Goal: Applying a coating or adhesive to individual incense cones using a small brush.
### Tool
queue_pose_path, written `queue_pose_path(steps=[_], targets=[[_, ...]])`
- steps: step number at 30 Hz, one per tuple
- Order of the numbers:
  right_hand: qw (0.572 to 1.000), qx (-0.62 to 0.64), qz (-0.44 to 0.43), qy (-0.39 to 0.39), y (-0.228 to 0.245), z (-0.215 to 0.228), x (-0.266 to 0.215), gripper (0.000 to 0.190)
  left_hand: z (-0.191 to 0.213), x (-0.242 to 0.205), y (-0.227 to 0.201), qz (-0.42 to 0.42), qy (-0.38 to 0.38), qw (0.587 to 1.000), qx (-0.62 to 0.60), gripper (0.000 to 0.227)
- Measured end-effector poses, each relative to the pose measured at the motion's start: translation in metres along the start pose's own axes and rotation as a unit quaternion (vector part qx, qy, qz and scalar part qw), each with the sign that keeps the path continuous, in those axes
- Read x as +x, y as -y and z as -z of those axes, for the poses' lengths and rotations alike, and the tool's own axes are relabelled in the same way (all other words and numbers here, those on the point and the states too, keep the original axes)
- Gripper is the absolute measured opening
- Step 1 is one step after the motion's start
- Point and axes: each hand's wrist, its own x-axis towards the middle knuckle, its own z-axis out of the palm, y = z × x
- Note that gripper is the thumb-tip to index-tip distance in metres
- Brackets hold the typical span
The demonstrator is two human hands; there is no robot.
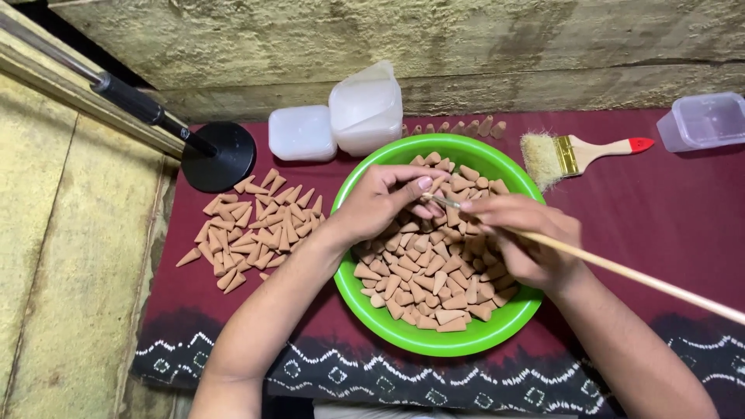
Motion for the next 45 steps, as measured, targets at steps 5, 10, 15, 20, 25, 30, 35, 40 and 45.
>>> queue_pose_path(steps=[5, 10, 15, 20, 25, 30, 35, 40, 45], targets=[[0.997, -0.069, 0.020, -0.041, -0.014, 0.010, -0.014, 0.010, -0.001, 0.006, 0.000, -0.024, -0.004, 1.000, 0.013, 0.028], [0.998, -0.060, 0.015, -0.033, -0.017, 0.002, -0.012, 0.012, 0.001, 0.008, 0.006, -0.059, -0.023, 0.998, 0.007, 0.025], [0.999, 0.001, -0.034, -0.041, 0.002, 0.005, 0.005, 0.005, -0.004, 0.008, 0.003, -0.103, -0.029, 0.994, 0.030, 0.027], [0.998, -0.035, 0.002, -0.051, -0.018, 0.006, 0.001, 0.007, 0.000, 0.004, -0.002, -0.207, -0.023, 0.958, 0.196, 0.025], [0.998, -0.007, -0.006, -0.069, -0.019, 0.004, -0.003, 0.006, -0.004, 0.001, -0.001, -0.262, -0.039, 0.907, 0.327, 0.023], [0.998, 0.014, 0.002, -0.066, -0.024, 0.003, -0.005, 0.004, 0.007, 0.015, 0.026, -0.350, -0.144, 0.857, 0.350, 0.011], [0.997, 0.037, -0.031, -0.054, -0.016, 0.007, -0.003, 0.002, 0.008, 0.004, -0.001, -0.322, -0.239, 0.850, 0.342, 0.008], [0.990, 0.107, -0.084, -0.037, -0.016, 0.017, -0.001, 0.003, 0.014, -0.033, -0.031, -0.291, -0.316, 0.839, 0.334, 0.009], [0.995, 0.060, -0.067, -0.053, -0.014, 0.038, 0.011, 0.018, 0.052, -0.091, -0.033, -0.257, -0.373, 0.770, 0.448, 0.013]])
